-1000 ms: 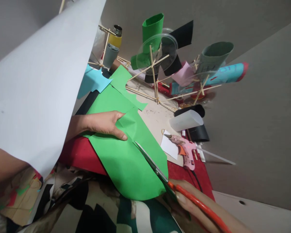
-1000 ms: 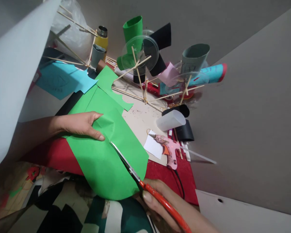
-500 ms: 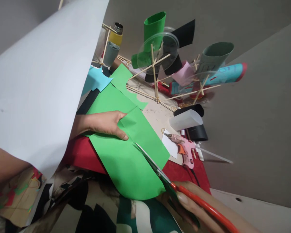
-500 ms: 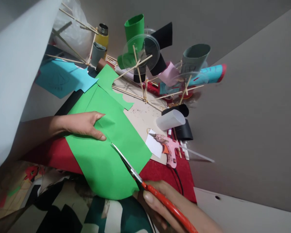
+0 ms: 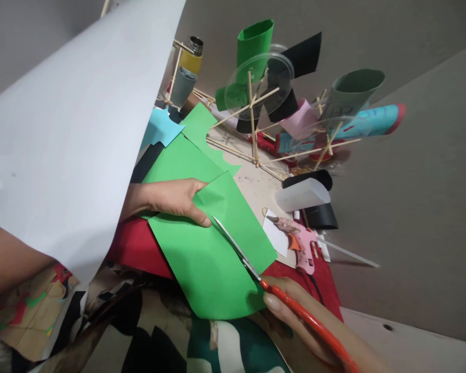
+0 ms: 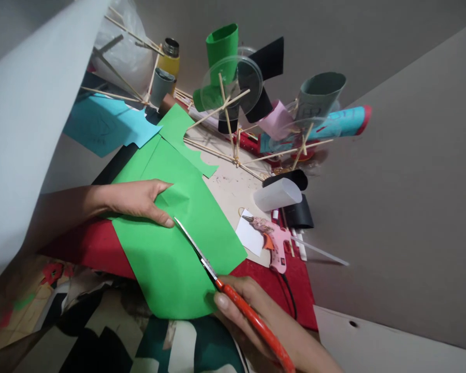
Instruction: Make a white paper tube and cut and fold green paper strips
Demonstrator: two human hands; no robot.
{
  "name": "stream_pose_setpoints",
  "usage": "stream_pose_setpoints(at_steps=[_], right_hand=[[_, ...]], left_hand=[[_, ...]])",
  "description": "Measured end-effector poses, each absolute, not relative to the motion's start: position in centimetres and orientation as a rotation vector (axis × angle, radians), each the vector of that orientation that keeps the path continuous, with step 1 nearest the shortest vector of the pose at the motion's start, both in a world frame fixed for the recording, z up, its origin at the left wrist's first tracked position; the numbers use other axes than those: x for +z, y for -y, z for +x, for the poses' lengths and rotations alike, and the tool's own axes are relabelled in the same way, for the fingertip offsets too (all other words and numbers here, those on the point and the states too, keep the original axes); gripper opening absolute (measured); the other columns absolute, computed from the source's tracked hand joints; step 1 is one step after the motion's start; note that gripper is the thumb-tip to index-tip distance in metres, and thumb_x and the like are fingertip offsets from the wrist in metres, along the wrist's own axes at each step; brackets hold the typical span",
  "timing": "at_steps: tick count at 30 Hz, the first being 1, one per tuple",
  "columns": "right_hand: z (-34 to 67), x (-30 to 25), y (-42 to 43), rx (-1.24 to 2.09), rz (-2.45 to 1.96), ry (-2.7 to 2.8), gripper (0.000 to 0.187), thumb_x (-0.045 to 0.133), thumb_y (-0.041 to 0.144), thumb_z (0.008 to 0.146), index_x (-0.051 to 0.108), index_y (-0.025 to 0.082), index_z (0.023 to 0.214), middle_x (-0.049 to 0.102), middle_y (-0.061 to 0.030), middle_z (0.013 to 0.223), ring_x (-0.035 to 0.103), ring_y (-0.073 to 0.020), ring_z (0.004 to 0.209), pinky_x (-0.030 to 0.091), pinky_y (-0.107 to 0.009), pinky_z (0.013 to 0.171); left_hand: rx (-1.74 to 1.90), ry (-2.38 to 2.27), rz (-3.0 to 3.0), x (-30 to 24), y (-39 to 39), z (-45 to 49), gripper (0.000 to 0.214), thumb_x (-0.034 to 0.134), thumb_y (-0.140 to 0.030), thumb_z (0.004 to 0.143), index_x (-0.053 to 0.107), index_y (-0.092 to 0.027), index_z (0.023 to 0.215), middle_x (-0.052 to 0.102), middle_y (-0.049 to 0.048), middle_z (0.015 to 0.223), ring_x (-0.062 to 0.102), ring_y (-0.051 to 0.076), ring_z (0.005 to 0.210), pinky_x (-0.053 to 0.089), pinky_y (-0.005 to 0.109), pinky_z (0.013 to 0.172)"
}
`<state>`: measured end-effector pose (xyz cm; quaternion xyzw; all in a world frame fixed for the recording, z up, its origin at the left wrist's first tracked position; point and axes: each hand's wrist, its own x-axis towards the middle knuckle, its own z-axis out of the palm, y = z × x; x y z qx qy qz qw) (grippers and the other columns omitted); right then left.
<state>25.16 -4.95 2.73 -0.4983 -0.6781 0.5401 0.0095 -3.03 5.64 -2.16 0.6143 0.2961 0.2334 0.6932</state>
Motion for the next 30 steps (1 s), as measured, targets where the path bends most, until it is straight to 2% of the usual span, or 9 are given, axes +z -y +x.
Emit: stream_pose_setpoints(at_steps=[10, 21, 24, 27, 30], right_hand=[[25.7, 1.1, 5.2, 1.858, -1.481, 2.040, 0.049, 0.037, 0.063, 0.093, 0.037, 0.021, 0.067, 0.035, 0.0048, 0.056, 0.033, -0.0090, 0.048, 0.025, -0.023, 0.044], [26.2, 0.6, 5.6, 1.905, -1.525, 1.898, 0.051, 0.036, 0.065, 0.092, 0.041, 0.021, 0.067, 0.040, 0.0049, 0.050, 0.035, -0.0090, 0.045, 0.025, -0.023, 0.044], [26.1, 0.8, 5.7, 1.833, -1.602, 1.886, 0.053, 0.036, 0.067, 0.091, 0.043, 0.021, 0.066, 0.041, 0.0043, 0.049, 0.038, -0.0102, 0.045, 0.029, -0.024, 0.046], [26.1, 0.7, 5.7, 1.854, -1.589, 1.874, 0.054, 0.035, 0.069, 0.090, 0.045, 0.021, 0.066, 0.042, 0.0038, 0.048, 0.041, -0.0121, 0.046, 0.036, -0.026, 0.050], [26.6, 0.5, 5.7, 1.877, -1.541, 1.839, 0.053, 0.034, 0.067, 0.091, 0.044, 0.022, 0.064, 0.042, 0.0026, 0.051, 0.045, -0.0141, 0.051, 0.042, -0.028, 0.056]], left_hand=[[0.517, -0.668, 1.400, -2.3, -5.6, -3.1, 0.042, 0.079, -0.019, 0.065, 0.068, -0.017, 0.106, 0.074, 0.0036, 0.099, 0.068, 0.019, 0.088, 0.053, 0.027, 0.078], [0.548, -0.696, 1.333, -2.0, -5.5, -3.1, 0.046, 0.080, -0.019, 0.063, 0.067, -0.017, 0.108, 0.074, 0.0051, 0.101, 0.068, 0.021, 0.094, 0.054, 0.030, 0.082], [0.545, -0.691, 1.264, -2.1, -5.6, -3.2, 0.038, 0.080, -0.023, 0.066, 0.069, -0.016, 0.101, 0.075, 0.0052, 0.096, 0.069, 0.020, 0.086, 0.054, 0.029, 0.078], [0.526, -0.679, 1.180, -2.5, -5.7, -3.3, 0.025, 0.076, -0.033, 0.072, 0.070, -0.016, 0.089, 0.075, 0.0048, 0.089, 0.069, 0.016, 0.070, 0.054, 0.027, 0.067], [0.513, -0.693, 1.144, -2.7, -5.7, -3.3, 0.021, 0.075, -0.034, 0.074, 0.071, -0.016, 0.083, 0.075, 0.0043, 0.082, 0.066, 0.013, 0.061, 0.052, 0.024, 0.061]])
